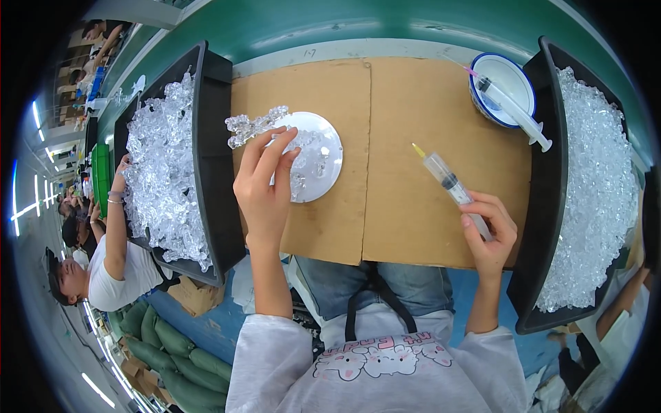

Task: Gluing plastic crystal-like decorative pieces onto a circular base to form a cross-shaped fixture using a syringe for glue application.

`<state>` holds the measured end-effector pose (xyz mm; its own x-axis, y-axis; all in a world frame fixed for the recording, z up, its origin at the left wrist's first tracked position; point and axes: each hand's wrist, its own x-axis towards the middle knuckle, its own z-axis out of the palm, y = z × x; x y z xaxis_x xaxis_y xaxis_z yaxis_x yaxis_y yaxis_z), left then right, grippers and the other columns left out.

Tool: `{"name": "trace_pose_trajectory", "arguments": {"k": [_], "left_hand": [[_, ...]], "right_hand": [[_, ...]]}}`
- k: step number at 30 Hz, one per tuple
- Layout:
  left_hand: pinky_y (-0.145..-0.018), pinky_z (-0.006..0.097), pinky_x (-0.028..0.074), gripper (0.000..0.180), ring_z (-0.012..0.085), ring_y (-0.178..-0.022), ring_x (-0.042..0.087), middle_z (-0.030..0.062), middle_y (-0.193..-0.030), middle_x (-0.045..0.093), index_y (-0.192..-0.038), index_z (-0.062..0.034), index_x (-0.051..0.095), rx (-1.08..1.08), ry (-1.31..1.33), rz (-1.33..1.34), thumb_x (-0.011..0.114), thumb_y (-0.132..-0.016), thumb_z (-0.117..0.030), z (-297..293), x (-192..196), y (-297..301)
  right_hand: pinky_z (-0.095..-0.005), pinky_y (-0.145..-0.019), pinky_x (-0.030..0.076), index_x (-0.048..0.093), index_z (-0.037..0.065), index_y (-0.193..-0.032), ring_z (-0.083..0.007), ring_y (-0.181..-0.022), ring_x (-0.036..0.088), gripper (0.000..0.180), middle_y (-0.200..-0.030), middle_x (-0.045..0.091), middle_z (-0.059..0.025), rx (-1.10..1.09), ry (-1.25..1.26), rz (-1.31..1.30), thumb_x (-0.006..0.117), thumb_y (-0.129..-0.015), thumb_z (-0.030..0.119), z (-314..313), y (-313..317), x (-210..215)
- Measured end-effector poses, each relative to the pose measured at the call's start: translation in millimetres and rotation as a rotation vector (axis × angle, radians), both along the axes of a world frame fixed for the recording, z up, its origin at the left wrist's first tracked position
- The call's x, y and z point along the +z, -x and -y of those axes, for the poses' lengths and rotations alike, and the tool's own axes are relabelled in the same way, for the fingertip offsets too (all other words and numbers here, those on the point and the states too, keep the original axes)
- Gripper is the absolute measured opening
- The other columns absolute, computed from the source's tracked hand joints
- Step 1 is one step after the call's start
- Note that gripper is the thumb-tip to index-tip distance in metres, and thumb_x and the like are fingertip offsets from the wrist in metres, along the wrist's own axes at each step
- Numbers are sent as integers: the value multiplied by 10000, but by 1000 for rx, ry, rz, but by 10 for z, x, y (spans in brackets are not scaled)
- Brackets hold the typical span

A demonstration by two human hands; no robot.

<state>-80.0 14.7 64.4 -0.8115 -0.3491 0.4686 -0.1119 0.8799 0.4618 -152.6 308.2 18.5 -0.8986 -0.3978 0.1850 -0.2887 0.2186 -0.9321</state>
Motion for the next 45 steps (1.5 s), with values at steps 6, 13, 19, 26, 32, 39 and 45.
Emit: {"name": "trace_pose_trajectory", "arguments": {"k": [6, 13, 19, 26, 32, 39, 45], "left_hand": [[-575, 220, 478, 244, 131, -734, 607, 81, -986, 645, -1016, -60, 678, -34, -22, -20, 637, -798, 42, -4, 8, 36], [-586, 275, 495, 243, 184, -693, 623, 80, -961, 643, -1001, -75, 678, -23, 33, 5, 666, -773, 8, 16, 21, 39], [-580, 279, 492, 243, 185, -678, 613, 79, -958, 642, -998, -80, 680, -16, 32, 0, 676, -767, -5, 5, 1, 38], [-570, 281, 488, 258, 180, -664, 602, 74, -949, 646, -1000, -100, 687, -4, 56, -11, 704, -749, -39, 20, -31, 26], [-558, 278, 489, 270, 182, -667, 625, 73, -955, 660, -1005, -106, 689, -4, 72, -31, 710, -743, -45, 23, -41, 31], [-595, 258, 509, 291, 186, -821, 644, 87, -967, 661, -1014, -76, 685, 21, 32, 32, 647, -763, 67, -21, -4, 14], [-590, 256, 511, 292, 184, -818, 647, 85, -963, 664, -1017, -83, 687, 27, 27, 41, 652, -764, 58, -29, 6, 11]], "right_hand": [[-218, -636, 441, 659, 3, -864, -145, -798, 603, 135, -974, 645, -127, -1, -6, -18, 635, -734, -21, 8, -7, -7], [-218, -651, 451, 667, 12, -860, -147, -796, 614, 165, -963, 650, -129, 76, -27, 36, 638, -706, -40, 197, -20, 111], [-281, -718, 498, 674, 19, -851, -214, -839, 649, 167, -938, 661, -125, 178, 2, 40, 641, -697, -36, 619, 85, 204], [-289, -724, 505, 675, 32, -841, -222, -835, 653, 177, -914, 664, -114, 232, -28, 23, 636, -683, -35, 822, 137, 185], [-288, -714, 505, 676, 37, -820, -215, -822, 654, 171, -898, 666, -105, 219, -74, -18, 633, -671, -36, 830, 119, 206], [-280, -692, 505, 680, 43, -815, -207, -808, 656, 171, -887, 669, -99, 202, -94, -14, 639, -666, -28, 840, 107, 191], [-271, -677, 506, 688, 47, -818, -197, -793, 657, 178, -882, 669, -98, 191, -119, -8, 642, -663, -30, 861, 92, 207]]}}
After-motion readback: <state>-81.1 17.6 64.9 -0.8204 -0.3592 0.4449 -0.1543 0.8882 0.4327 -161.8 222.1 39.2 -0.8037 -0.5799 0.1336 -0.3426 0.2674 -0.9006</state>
